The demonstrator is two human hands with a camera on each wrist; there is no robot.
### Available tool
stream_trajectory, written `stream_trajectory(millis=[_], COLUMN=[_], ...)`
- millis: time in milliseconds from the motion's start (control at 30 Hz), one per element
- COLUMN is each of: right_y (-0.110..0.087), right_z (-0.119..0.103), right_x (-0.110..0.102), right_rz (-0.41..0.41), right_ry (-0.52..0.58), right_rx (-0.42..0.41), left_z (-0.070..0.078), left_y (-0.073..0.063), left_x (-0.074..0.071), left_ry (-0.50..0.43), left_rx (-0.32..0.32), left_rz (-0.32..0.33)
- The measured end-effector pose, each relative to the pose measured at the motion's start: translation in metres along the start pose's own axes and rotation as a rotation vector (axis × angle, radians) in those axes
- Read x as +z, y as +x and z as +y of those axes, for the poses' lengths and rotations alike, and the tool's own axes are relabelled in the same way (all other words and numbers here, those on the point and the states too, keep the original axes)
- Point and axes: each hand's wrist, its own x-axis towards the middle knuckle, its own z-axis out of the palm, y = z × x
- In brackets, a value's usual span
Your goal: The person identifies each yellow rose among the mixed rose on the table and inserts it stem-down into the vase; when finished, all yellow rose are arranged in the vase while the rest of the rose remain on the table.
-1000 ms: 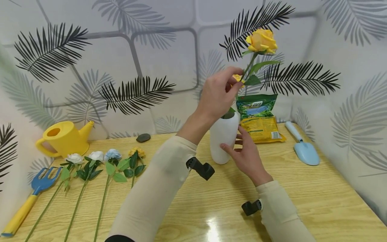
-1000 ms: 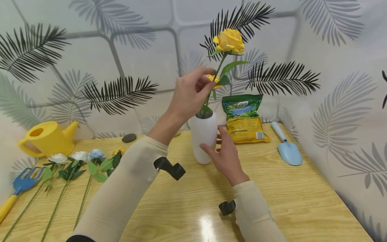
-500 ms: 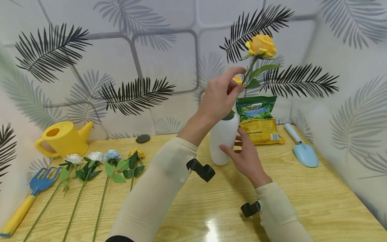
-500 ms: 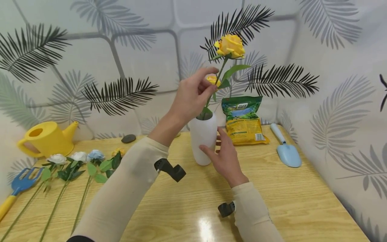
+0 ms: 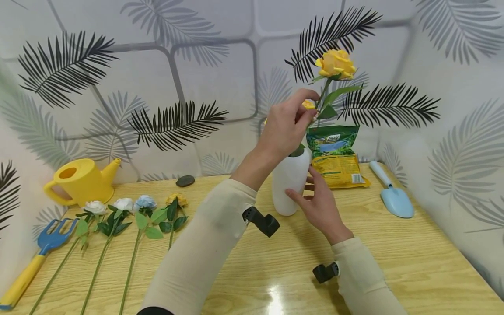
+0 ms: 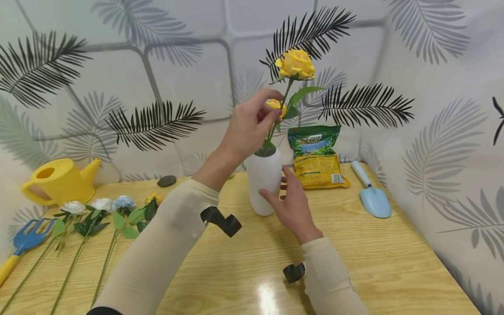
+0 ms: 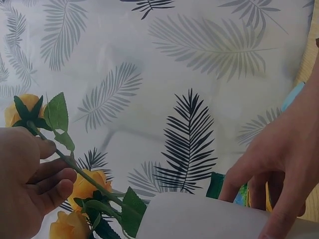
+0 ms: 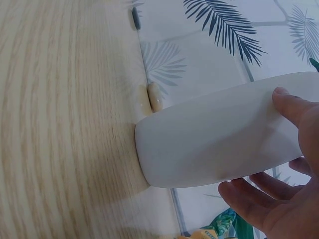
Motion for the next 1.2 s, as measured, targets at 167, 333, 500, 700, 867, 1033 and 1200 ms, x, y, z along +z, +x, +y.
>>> stream_trajectory(millis=[167, 333, 500, 700, 867, 1033, 1200], right_y=[-0.0002, -0.0002, -0.0006, -0.0019, -0.0015, -0.0014, -0.0022], right_z=[0.0009, 0.0013, 0.0022, 0.0027, 0.0025, 0.0016, 0.0017], right_x=[0.0006, 0.0008, 0.0011, 0.0003, 0.0001, -0.0002, -0.0004], right_rz=[0.003, 0.004, 0.009, 0.01, 0.008, 0.01, 0.009], right_ry=[0.003, 0.0, 0.001, 0.008, 0.012, 0.01, 0.011], right_rx=[-0.003, 0.003, -0.01, -0.022, -0.03, -0.036, -0.031], left_z=[0.0004, -0.0008, -0.0023, -0.0035, -0.0039, -0.0028, -0.0022], left_y=[0.0, 0.0, -0.0006, -0.0025, -0.0033, -0.002, -0.0014], left_x=[0.0021, 0.004, 0.006, 0.0092, 0.0094, 0.007, 0.0055], left_ry=[-0.002, 0.013, 0.05, 0.105, 0.13, 0.105, 0.065], left_rx=[-0.004, 0.01, 0.046, 0.049, 0.028, 0.03, 0.012], left_rz=[0.012, 0.03, 0.044, 0.012, -0.015, -0.009, -0.009])
